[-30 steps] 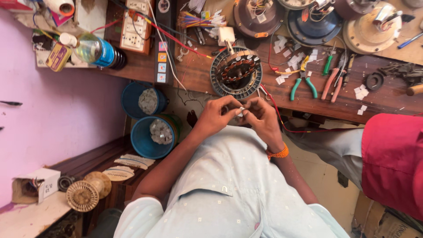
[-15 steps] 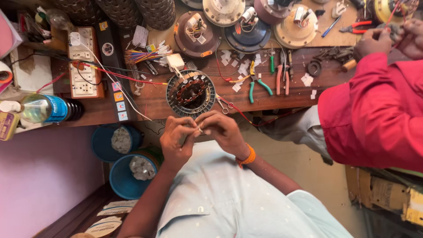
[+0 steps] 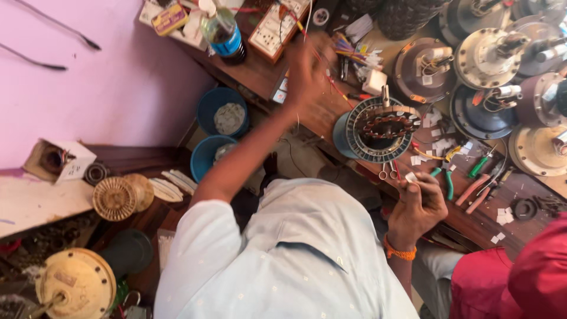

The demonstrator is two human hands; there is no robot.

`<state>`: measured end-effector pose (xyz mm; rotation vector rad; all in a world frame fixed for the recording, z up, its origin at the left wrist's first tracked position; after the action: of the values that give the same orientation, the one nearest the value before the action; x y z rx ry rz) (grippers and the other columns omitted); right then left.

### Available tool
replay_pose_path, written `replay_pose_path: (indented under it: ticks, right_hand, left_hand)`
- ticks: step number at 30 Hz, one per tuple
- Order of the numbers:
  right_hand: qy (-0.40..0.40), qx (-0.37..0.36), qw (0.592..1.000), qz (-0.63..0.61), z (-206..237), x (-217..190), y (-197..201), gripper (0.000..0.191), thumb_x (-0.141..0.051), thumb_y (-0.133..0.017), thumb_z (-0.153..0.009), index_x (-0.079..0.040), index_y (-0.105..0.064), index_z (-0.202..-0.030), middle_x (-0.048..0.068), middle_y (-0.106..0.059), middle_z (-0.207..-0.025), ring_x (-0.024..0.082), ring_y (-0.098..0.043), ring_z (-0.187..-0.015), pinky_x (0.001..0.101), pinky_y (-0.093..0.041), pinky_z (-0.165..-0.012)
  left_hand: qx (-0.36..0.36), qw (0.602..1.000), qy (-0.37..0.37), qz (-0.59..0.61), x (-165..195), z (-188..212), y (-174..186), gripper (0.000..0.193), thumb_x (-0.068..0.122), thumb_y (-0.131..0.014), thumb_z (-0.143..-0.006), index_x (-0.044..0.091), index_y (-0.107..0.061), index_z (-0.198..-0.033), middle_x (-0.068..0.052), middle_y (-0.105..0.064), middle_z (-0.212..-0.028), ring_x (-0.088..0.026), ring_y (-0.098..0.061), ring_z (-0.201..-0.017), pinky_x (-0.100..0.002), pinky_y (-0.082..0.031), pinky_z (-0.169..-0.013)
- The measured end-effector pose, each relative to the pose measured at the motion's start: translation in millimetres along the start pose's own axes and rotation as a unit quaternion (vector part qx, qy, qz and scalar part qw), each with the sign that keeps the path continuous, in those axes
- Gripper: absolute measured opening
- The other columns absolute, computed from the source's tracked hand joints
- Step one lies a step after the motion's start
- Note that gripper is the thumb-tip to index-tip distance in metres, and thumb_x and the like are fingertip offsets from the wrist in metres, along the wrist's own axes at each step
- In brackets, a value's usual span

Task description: The person works on an electric motor stator at a cluttered workbench, using a green-handled screwdriver to work around the copper windings and using scissors to trim insulating material, pressing pieces into the stator slots by hand. At the end the person walks to a storage shelf area.

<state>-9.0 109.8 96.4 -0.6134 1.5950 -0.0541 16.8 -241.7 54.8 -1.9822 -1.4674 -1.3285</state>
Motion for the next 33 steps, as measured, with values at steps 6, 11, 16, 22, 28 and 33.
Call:
replay_pose_path:
  ticks: [6, 11, 16, 22, 28, 33]
  right_hand:
    - [0.035, 0.047, 0.992, 0.112, 17.4, 0.4, 35.3, 0.010, 0.002, -0.069, -0.106, 0.008, -0.061, -0.105, 0.018, -0.064, -0.121, 0.021, -0.071, -0.095, 0.0349, -0.064, -0.087]
    - [0.073, 0.120, 0.980, 0.143, 28.7, -8.3, 54.5, 0.012, -0.002, -0.069, -0.106, 0.005, -0.060, -0.110, 0.018, -0.064, -0.126, 0.019, -0.070, -0.084, 0.0314, -0.060, -0.073]
    - [0.071, 0.185, 0.970, 0.139, 36.4, -9.3, 68.1, 0.010, -0.003, -0.069, -0.108, 0.003, -0.062, -0.111, 0.019, -0.065, -0.127, 0.017, -0.067, -0.076, 0.0297, -0.057, -0.067]
    - [0.029, 0.163, 0.970, 0.175, 16.6, -6.0, 40.0, 0.009, -0.001, -0.070, -0.104, 0.006, -0.065, -0.106, 0.017, -0.068, -0.121, 0.016, -0.070, -0.091, 0.0301, -0.061, -0.079]
    - [0.074, -0.001, 0.929, 0.362, -35.2, 11.8, -37.9, 0.006, 0.006, -0.076, -0.094, 0.005, -0.071, -0.098, 0.014, -0.073, -0.110, 0.014, -0.068, -0.096, 0.0257, -0.055, -0.080]
    - [0.100, -0.047, 0.914, 0.391, -61.5, 27.2, -76.7, 0.007, 0.001, -0.077, -0.096, 0.003, -0.071, -0.098, 0.009, -0.074, -0.105, 0.011, -0.069, -0.089, 0.0254, -0.056, -0.074]
  left_hand:
    - [-0.086, 0.943, 0.016, -0.322, -120.0, -132.3, 25.2, 0.038, 0.040, -0.066, -0.102, 0.012, -0.060, -0.125, -0.026, -0.067, -0.110, -0.050, -0.052, -0.111, -0.064, -0.040, -0.091]
    - [-0.169, 0.922, 0.028, -0.348, -117.5, -139.2, 21.2, 0.030, 0.039, -0.062, -0.097, 0.015, -0.067, -0.115, -0.019, -0.073, -0.106, -0.042, -0.055, -0.119, -0.069, -0.037, -0.095]
    - [-0.153, 0.895, -0.062, -0.414, -128.8, -141.9, 15.0, 0.031, 0.038, -0.067, -0.095, 0.013, -0.071, -0.115, -0.025, -0.071, -0.098, -0.045, -0.056, -0.111, -0.068, -0.040, -0.091]
    - [-0.146, 0.912, -0.113, -0.367, -110.2, -123.1, 9.6, 0.015, 0.024, -0.070, -0.096, 0.010, -0.074, -0.101, -0.022, -0.071, -0.097, -0.043, -0.061, -0.102, -0.062, -0.044, -0.087]
    - [-0.345, 0.902, 0.134, 0.222, 0.7, -0.6, -5.3, 0.022, 0.016, -0.069, -0.101, 0.009, -0.069, -0.122, -0.006, -0.074, -0.114, -0.020, -0.070, -0.110, -0.034, -0.057, -0.088]
    - [-0.321, 0.925, 0.005, 0.205, 61.7, 54.1, -24.7, 0.049, 0.002, -0.077, -0.085, 0.005, -0.062, -0.131, -0.015, -0.061, -0.129, -0.028, -0.060, -0.120, -0.038, -0.058, -0.094]
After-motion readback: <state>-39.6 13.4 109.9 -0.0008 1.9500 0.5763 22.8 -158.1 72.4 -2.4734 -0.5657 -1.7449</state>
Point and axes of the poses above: each hand's wrist, its own z-axis away from the middle knuckle, its own y-axis out of the back of the hand, x = y × z, the point moved 2 cm from there along -z, towards the middle knuckle
